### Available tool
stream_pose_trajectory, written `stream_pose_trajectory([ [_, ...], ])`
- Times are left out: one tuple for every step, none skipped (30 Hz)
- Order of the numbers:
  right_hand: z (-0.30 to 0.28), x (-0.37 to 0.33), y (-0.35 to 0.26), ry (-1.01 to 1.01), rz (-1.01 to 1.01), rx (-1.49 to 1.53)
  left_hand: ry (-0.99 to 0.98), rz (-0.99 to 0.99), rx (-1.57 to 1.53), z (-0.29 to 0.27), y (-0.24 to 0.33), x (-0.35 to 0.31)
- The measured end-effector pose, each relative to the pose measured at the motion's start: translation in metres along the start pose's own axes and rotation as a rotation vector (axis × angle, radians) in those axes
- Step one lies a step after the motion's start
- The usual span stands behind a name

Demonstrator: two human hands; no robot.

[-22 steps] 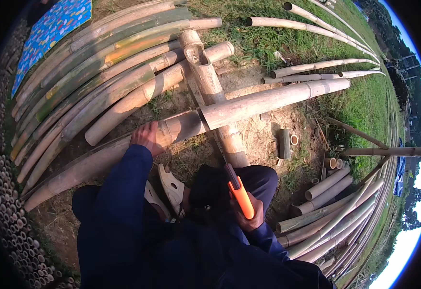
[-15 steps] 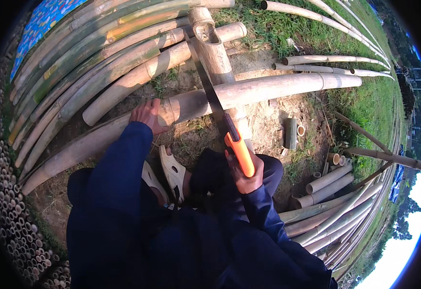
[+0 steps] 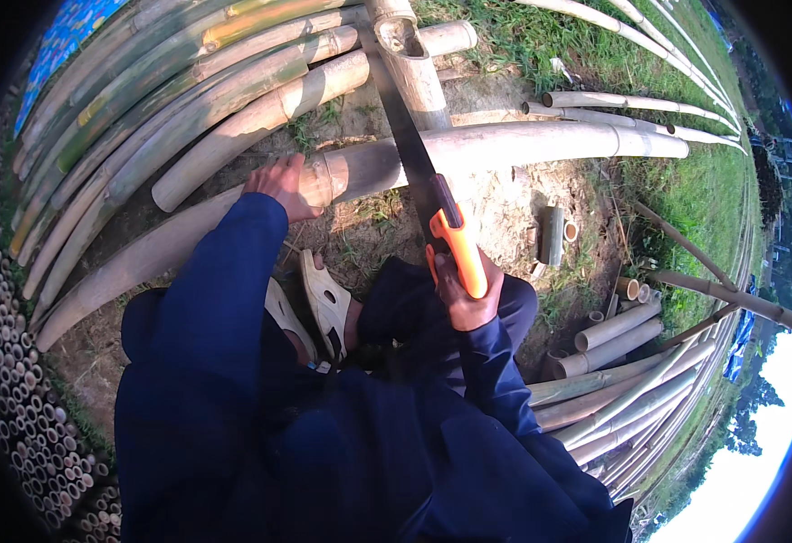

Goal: The person uses a hand saw to cut bamboo poles into shorter sections. They repeatedly position each pole on a makeshift support, saw through it, and set the cut pieces aside. The task continues with multiple bamboo poles processed one at a time.

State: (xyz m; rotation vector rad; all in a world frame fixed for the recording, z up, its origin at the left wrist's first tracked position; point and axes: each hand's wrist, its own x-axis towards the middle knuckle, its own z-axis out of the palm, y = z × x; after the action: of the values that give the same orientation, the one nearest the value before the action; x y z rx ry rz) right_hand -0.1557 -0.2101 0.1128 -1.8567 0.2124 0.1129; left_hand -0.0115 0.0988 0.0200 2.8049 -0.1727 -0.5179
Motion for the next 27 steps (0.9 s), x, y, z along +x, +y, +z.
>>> stream_pose_trajectory([
  [0.005, 0.006, 0.003, 0.007, -0.017, 0.038, -0.069, -0.038, 0.001, -0.004, 0.001, -0.001],
  [0.006, 0.002, 0.007, -0.042, -0.111, -0.007, -0.079, -0.05, 0.028, -0.006, 0.001, -0.006],
  [0.0, -0.016, 0.009, -0.06, -0.117, -0.09, -0.09, -0.061, 0.053, -0.008, 0.001, -0.012],
  [-0.014, -0.049, 0.006, -0.047, -0.068, -0.125, -0.085, -0.075, 0.075, -0.01, -0.004, -0.005],
  [-0.03, -0.083, 0.004, -0.034, -0.022, -0.152, -0.071, -0.063, 0.077, -0.011, -0.005, -0.005],
  [-0.047, -0.117, 0.002, -0.025, 0.021, -0.175, -0.057, -0.057, 0.078, -0.01, -0.005, -0.007],
  [-0.054, -0.14, -0.017, -0.045, 0.034, -0.435, -0.044, -0.034, 0.081, -0.009, -0.005, -0.008],
  [-0.054, -0.139, -0.021, -0.039, -0.009, -0.484, -0.02, -0.035, 0.065, -0.006, -0.004, -0.009],
  [-0.051, -0.135, -0.021, -0.036, -0.052, -0.531, 0.003, -0.037, 0.05, -0.002, -0.003, -0.01],
  [-0.043, -0.111, -0.011, -0.039, -0.004, -0.347, 0.026, -0.042, 0.037, 0.001, -0.003, -0.011],
  [-0.029, -0.074, 0.0, -0.016, 0.036, -0.17, 0.003, -0.037, 0.02, 0.001, 0.0, -0.005],
  [-0.015, -0.035, 0.003, -0.024, 0.05, -0.097, -0.021, -0.037, 0.007, -0.002, 0.004, -0.001],
  [-0.002, -0.007, 0.005, -0.035, 0.063, -0.022, -0.044, -0.042, -0.005, -0.005, 0.007, 0.0],
  [0.009, 0.002, 0.014, -0.026, -0.048, -0.042, -0.051, -0.04, 0.036, -0.008, 0.005, -0.001],
  [0.017, 0.01, 0.021, -0.02, -0.163, -0.058, -0.053, -0.044, 0.078, -0.014, -0.001, 0.001],
  [0.014, -0.002, 0.006, -0.061, -0.094, -0.135, -0.077, -0.025, 0.093, -0.012, -0.001, 0.0],
  [0.016, -0.011, 0.012, -0.024, -0.142, -0.076, -0.065, -0.03, 0.088, -0.006, -0.001, -0.008],
  [0.004, -0.036, 0.007, -0.007, -0.102, -0.099, -0.046, -0.024, 0.084, -0.003, -0.003, -0.009],
  [-0.013, -0.066, 0.006, -0.006, -0.083, -0.201, -0.029, -0.025, 0.084, -0.002, -0.007, -0.008],
  [-0.038, -0.097, -0.004, -0.104, 0.055, -0.292, -0.057, -0.027, 0.07, -0.008, -0.007, -0.007],
  [-0.058, -0.127, 0.004, -0.134, 0.073, -0.351, -0.084, -0.038, 0.058, -0.005, -0.005, -0.008],
  [-0.059, -0.133, 0.0, -0.069, -0.061, -0.418, -0.1, -0.043, 0.059, -0.005, -0.003, -0.005],
  [-0.054, -0.131, -0.008, -0.037, -0.049, -0.431, -0.113, -0.044, 0.067, -0.009, -0.002, -0.001],
  [-0.045, -0.1, 0.004, -0.031, -0.048, -0.289, -0.144, -0.054, 0.074, -0.013, 0.002, 0.005],
  [-0.021, -0.054, 0.001, -0.038, -0.023, -0.194, -0.158, -0.043, 0.058, -0.003, -0.002, 0.0],
  [0.003, -0.008, -0.007, -0.029, -0.054, -0.113, -0.14, -0.032, 0.047, 0.0, -0.002, 0.001],
  [0.017, 0.022, 0.001, -0.048, -0.107, -0.117, -0.104, -0.034, 0.061, -0.009, -0.005, 0.006],
])
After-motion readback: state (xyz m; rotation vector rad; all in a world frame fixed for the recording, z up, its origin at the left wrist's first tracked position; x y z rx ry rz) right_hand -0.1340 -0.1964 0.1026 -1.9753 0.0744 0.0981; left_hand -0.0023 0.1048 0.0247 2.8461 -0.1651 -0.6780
